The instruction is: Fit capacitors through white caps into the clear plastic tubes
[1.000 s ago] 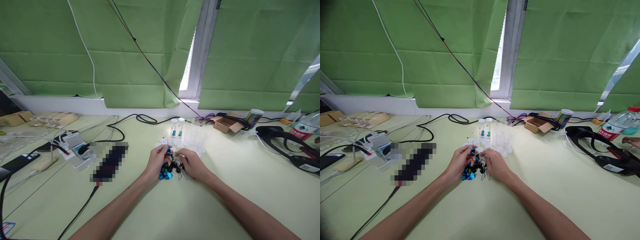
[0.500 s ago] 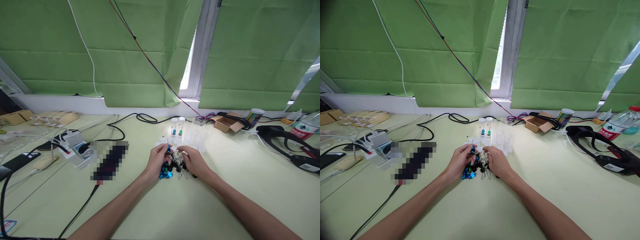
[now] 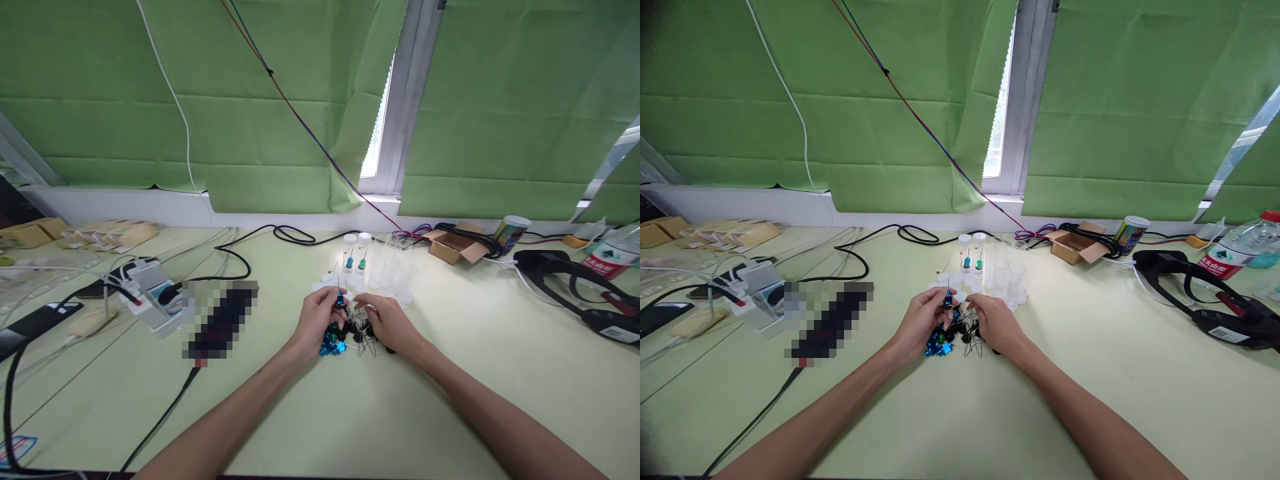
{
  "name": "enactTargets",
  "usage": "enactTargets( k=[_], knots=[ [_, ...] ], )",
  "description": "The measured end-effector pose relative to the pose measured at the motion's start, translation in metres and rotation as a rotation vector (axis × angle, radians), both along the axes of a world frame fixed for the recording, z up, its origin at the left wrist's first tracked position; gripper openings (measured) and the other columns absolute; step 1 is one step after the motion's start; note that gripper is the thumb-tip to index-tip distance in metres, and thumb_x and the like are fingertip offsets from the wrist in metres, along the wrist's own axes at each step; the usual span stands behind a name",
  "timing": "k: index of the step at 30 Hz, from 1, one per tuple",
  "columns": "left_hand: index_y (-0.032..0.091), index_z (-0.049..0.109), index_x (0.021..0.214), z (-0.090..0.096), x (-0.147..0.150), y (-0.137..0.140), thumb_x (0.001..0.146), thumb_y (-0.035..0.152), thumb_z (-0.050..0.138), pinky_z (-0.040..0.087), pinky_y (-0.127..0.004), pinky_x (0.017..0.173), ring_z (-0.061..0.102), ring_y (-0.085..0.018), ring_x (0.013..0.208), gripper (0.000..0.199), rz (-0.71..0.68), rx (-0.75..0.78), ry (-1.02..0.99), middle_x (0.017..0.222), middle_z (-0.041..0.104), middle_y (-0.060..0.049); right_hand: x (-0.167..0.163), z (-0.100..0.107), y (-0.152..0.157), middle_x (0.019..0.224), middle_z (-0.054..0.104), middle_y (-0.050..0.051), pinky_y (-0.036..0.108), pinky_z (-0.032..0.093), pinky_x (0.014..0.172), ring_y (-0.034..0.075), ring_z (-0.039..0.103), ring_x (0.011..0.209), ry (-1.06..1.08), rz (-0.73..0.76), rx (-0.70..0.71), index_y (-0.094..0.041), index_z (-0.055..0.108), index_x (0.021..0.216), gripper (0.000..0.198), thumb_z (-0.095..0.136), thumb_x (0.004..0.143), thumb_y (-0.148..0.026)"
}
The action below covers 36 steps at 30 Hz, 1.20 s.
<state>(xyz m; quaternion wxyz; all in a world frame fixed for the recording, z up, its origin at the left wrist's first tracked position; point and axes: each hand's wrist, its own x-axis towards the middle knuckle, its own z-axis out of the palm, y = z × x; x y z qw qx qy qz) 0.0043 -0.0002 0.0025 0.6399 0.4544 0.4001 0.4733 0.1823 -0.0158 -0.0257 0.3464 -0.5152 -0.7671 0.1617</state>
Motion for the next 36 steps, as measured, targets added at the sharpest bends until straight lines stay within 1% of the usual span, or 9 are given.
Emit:
enactTargets(
  k=[8,16,24,32,36],
  knots=[
    [0.013,0.067,0.087,0.0004,0.0013,-0.0002,0.081,0.04,0.067,0.043,-0.021,0.045,0.054,-0.009,0.054,0.027,-0.006,0.0,0.003,0.08,0.061,-0.005,0.0007,0.0017,-0.0005,0.097,0.075,0.003,0.031,0.05,0.077,0.019,0.069,0.086,0.02,0.046,-0.022,-0.023,0.064,0.112,0.038,0.04,0.088,-0.006],
    [0.013,0.064,0.087,-0.0008,0.0013,-0.0001,0.082,0.041,0.066,0.042,-0.021,0.043,0.053,-0.008,0.052,0.028,-0.023,-0.008,-0.023,0.079,0.06,-0.005,0.0031,-0.0021,0.0027,0.098,0.074,0.004,0.034,0.051,0.081,0.021,0.069,0.088,0.009,-0.043,0.011,-0.021,0.066,0.108,0.032,0.044,0.088,-0.008],
    [0.013,0.062,0.088,-0.0012,0.001,0.0007,0.084,0.043,0.063,0.034,-0.019,0.04,0.046,-0.005,0.045,0.03,-0.024,-0.001,-0.027,0.079,0.06,-0.004,0.0052,-0.0064,0.0048,0.098,0.074,0.006,0.035,0.052,0.082,0.022,0.07,0.09,-0.052,-0.07,0.005,-0.021,0.065,0.11,0.033,0.046,0.087,-0.007],
    [0.014,0.061,0.087,0.0028,0.0011,0.0002,0.083,0.044,0.065,0.025,-0.018,0.04,0.039,-0.003,0.043,0.031,-0.034,-0.017,-0.067,0.079,0.063,-0.004,0.0039,-0.0022,0.0024,0.099,0.075,0.008,0.034,0.051,0.08,0.023,0.07,0.091,-0.075,-0.092,-0.04,-0.02,0.065,0.11,0.03,0.044,0.091,-0.01],
    [0.014,0.063,0.088,0.0047,0.0017,-0.0009,0.081,0.048,0.066,0.024,-0.019,0.041,0.038,-0.002,0.043,0.034,-0.039,0.029,-0.011,0.08,0.063,-0.004,0.0048,-0.0036,0.0036,0.097,0.075,0.006,0.033,0.051,0.079,0.022,0.069,0.086,-0.094,-0.092,-0.033,-0.021,0.065,0.111,0.031,0.045,0.09,-0.01]
  ],
)
